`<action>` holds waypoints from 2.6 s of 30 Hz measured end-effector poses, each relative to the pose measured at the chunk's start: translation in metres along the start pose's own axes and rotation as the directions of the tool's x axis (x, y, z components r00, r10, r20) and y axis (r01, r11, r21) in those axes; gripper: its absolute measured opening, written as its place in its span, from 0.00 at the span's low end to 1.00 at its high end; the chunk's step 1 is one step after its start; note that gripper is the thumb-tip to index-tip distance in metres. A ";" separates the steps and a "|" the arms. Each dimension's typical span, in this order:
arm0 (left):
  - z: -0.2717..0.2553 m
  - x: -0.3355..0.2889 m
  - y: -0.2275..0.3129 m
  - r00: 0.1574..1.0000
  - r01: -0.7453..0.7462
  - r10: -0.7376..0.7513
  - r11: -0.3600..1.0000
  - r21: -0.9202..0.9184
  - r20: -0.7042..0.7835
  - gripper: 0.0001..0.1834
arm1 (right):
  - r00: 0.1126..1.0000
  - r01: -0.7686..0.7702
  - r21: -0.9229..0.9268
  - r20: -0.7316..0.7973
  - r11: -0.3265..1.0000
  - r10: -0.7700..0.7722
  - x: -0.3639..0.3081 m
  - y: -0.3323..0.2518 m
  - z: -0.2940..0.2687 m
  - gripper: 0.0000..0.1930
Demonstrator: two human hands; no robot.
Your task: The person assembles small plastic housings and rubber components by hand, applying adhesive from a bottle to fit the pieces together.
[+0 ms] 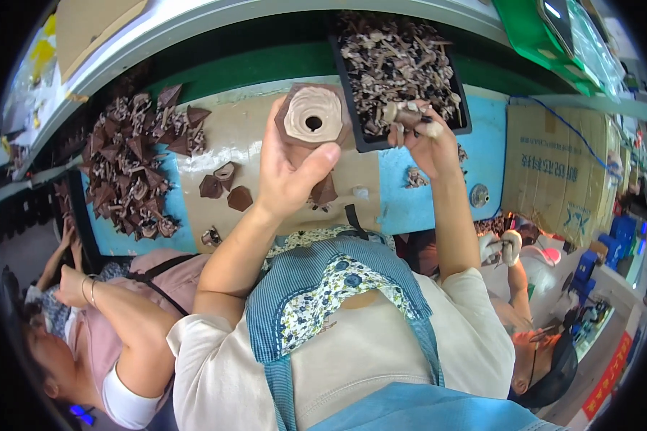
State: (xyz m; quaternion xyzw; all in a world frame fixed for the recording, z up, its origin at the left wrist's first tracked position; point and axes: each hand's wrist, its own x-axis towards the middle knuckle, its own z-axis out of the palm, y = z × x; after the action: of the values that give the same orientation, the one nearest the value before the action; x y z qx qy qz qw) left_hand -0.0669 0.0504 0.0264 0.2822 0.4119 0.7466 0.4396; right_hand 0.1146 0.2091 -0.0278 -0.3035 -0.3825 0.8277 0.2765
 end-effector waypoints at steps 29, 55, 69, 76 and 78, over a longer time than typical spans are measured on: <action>0.052 -0.037 0.006 0.997 0.025 -0.002 0.958 0.286 -0.083 0.26 | 0.993 0.117 -0.084 0.031 0.990 -0.115 -0.106 0.002 0.087 0.15; 0.056 -0.028 0.016 0.991 0.134 -0.129 0.924 0.358 -0.039 0.21 | 0.958 0.286 -0.047 -0.013 0.957 -0.286 -0.099 -0.002 0.082 0.17; 0.036 -0.026 0.028 0.930 0.177 -0.219 0.971 0.161 0.296 0.38 | 0.870 0.478 -0.464 0.365 0.746 -0.331 -0.092 -0.064 0.078 0.17; 0.046 -0.026 0.030 0.920 -0.130 -0.057 0.890 0.437 0.388 0.34 | 0.553 0.823 -0.567 0.806 -0.008 -0.211 -0.083 -0.094 0.105 0.21; 0.047 -0.026 0.032 0.920 -0.139 -0.056 0.879 0.455 0.389 0.34 | 0.533 0.831 -0.550 0.831 -0.088 -0.159 -0.085 -0.100 0.115 0.20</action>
State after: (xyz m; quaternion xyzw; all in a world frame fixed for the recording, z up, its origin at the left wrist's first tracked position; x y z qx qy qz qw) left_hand -0.0319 0.0354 0.0755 0.5330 0.4796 0.5610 0.4136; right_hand 0.1113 0.1527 0.1374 0.0182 -0.9458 0.2467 0.2105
